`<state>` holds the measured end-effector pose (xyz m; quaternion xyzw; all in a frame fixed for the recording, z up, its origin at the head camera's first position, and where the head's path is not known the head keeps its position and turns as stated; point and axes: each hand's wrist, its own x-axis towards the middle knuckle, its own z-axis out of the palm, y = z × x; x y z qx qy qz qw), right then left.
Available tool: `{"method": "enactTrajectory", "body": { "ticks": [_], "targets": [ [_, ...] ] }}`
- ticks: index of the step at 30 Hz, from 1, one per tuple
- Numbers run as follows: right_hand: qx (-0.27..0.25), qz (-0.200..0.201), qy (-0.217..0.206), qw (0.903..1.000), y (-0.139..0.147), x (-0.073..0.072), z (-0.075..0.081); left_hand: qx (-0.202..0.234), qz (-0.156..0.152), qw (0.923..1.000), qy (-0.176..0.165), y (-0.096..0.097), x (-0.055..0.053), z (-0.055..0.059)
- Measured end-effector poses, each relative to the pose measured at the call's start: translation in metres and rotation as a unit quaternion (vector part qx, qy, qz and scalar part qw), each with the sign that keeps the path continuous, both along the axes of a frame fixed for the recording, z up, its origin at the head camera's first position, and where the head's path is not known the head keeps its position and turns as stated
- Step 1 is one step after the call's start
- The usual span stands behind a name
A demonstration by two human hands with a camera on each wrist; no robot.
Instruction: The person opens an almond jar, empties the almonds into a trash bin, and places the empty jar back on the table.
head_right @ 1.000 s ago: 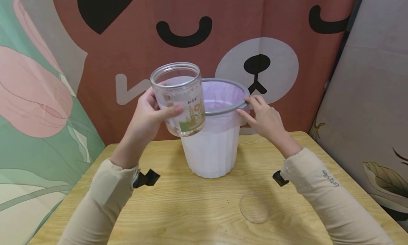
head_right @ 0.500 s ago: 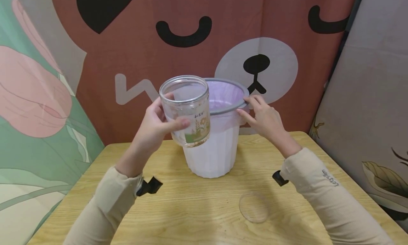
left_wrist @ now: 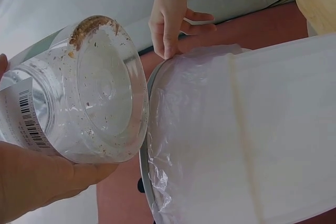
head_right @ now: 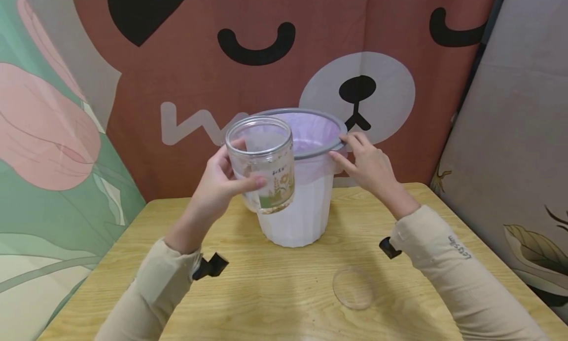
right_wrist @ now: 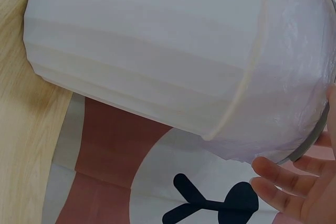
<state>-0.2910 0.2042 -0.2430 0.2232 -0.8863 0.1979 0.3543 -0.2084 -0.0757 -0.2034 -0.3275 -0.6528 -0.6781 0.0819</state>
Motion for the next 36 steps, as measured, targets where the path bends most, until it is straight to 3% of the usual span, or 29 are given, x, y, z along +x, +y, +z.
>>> {"method": "enactTrajectory", "body": {
  "ticks": [19,36],
  "targets": [
    [-0.002,0.001,-0.002,1.0000,-0.001,0.000,0.000,-0.016,-0.014,0.9994,-0.026,0.000,-0.002,-0.022],
    [-0.004,0.004,0.006,1.0000,0.001,-0.003,-0.002,-0.008,-0.052,0.9971,-0.055,0.005,-0.006,-0.044]
  ]
}}
